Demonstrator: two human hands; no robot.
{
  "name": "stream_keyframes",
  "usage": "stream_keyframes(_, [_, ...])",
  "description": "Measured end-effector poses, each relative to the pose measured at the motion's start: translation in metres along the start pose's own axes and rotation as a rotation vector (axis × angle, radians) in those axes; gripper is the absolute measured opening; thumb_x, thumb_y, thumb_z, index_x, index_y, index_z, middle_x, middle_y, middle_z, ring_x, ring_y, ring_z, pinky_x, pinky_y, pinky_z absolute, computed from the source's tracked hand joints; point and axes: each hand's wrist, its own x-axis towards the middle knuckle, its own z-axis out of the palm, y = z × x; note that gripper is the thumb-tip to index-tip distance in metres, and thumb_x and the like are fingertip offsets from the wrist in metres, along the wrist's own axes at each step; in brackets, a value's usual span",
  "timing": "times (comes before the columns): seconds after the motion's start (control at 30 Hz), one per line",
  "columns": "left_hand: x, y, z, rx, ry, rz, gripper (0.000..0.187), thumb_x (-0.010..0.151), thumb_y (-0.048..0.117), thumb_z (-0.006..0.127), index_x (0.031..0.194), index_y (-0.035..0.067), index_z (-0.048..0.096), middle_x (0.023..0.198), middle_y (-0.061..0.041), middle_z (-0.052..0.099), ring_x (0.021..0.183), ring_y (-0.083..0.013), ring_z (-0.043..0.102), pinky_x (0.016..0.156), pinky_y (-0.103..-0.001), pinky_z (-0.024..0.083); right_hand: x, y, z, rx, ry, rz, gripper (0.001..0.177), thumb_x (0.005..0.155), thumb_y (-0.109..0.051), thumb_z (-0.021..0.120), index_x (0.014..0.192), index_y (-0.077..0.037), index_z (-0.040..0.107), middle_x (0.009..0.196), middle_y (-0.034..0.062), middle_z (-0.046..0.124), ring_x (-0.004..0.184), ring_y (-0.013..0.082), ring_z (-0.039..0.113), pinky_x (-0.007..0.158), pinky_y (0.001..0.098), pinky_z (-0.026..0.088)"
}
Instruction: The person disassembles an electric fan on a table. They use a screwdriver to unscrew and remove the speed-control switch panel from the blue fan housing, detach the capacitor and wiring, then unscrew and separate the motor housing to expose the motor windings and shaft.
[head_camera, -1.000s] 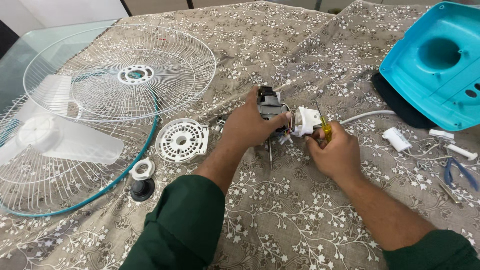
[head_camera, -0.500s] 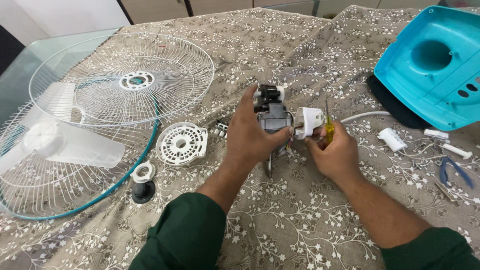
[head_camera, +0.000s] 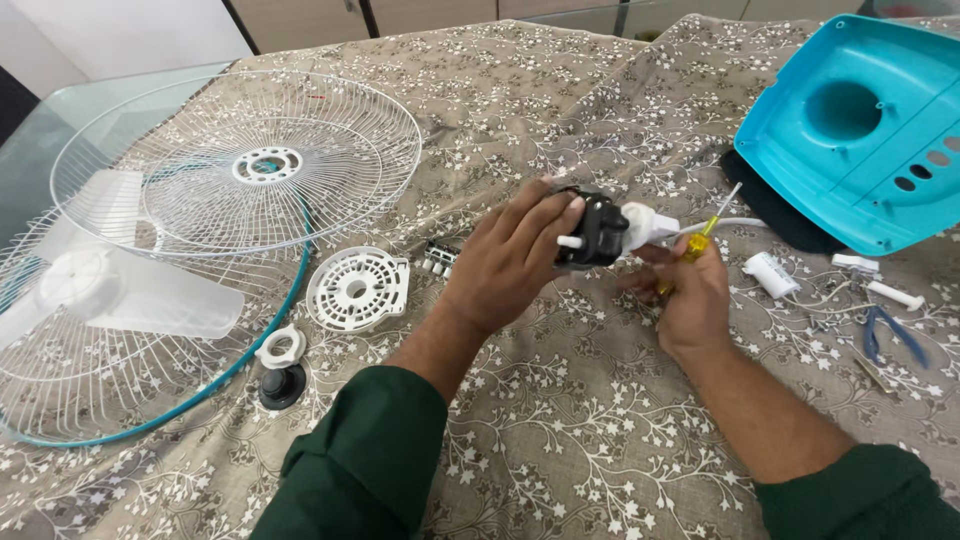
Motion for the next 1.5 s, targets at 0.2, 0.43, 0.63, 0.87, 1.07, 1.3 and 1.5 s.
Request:
stream_keyframes(0.2, [-0.032,-0.009,0.017,0.006,0.075,0.062,0.059,0.091,0.015,0.071,0.147,0.01,0.052,0.144,-0.007,0.057,0.138,-0.0312,0.054,0.111,-0.044,0.053,0.001,-0.002,0.007,-0.206,0.033,0.04,0.02,0.106,-0.028,0.044,0.112,-0.011,0.052,0.095,0.0123,0.071,0.072,0.0194,0.07,0.06,0.0293,0.055])
stream_keyframes(0.43, [-0.047,-0.01,0.021,0.046,0.018,0.104,0.05,0.092,0.013,0.07,0.14,0.013,0.055,0.14,-0.009,0.057,0.132,-0.0341,0.057,0.106,-0.045,0.054,-0.005,0.004,0.007,-0.621,0.07,-0.132,0.027,0.106,-0.033,0.064,0.098,-0.009,0.056,0.083,0.0066,0.064,0.068,0.0141,0.061,0.057,0.0292,0.053])
stream_keyframes(0.63, [-0.052,-0.01,0.003,0.018,-0.045,0.145,0.051,0.091,0.012,0.07,0.14,0.014,0.056,0.141,-0.008,0.057,0.134,-0.0331,0.056,0.108,-0.042,0.056,-0.004,0.016,0.002,-0.629,-0.094,-0.272,0.022,0.099,-0.018,0.069,0.088,-0.011,0.051,0.075,-0.0005,0.06,0.063,0.0076,0.054,0.056,0.0267,0.046])
stream_keyframes(0.87, [-0.059,0.001,-0.02,-0.043,-0.105,0.132,0.048,0.088,0.014,0.072,0.134,0.016,0.06,0.146,-0.003,0.057,0.138,-0.0317,0.054,0.111,-0.045,0.051,-0.008,0.018,-0.003,-0.641,-0.159,-0.402,0.021,0.093,-0.008,0.072,0.086,-0.008,0.051,0.076,-0.0016,0.058,0.066,0.0068,0.053,0.059,0.0256,0.045])
stream_keyframes(1.07, [-0.066,0.017,-0.034,-0.082,-0.115,0.015,0.028,0.091,0.022,0.075,0.115,0.016,0.063,0.143,0.004,0.06,0.137,-0.028,0.057,0.111,-0.047,0.05,-0.012,0.018,-0.003,-0.764,-0.109,-0.433,0.019,0.09,-0.005,0.071,0.086,-0.007,0.052,0.074,0.0005,0.061,0.063,0.0104,0.058,0.057,0.0273,0.048])
stream_keyframes(1.3, [-0.046,0.092,-0.026,-0.308,0.041,-0.677,0.071,0.081,0.041,0.084,0.134,0.003,0.054,0.133,-0.022,0.057,0.125,-0.0384,0.057,0.107,-0.048,0.048,-0.01,0.021,0.004,-0.866,0.167,-0.752,0.036,0.094,-0.011,0.079,0.108,-0.001,0.048,0.106,0.0105,0.064,0.087,0.022,0.066,0.077,0.035,0.055])
stream_keyframes(1.5, [-0.033,0.099,-0.016,-0.19,-0.008,-0.963,0.116,0.067,0.054,0.091,0.147,-0.007,0.033,0.145,-0.037,0.043,0.134,-0.0511,0.041,0.108,-0.053,0.034,-0.007,0.019,0.007,-0.986,0.121,-0.484,0.04,0.092,-0.019,0.081,0.114,-0.001,0.054,0.109,0.0118,0.071,0.09,0.0267,0.072,0.082,0.0409,0.057])
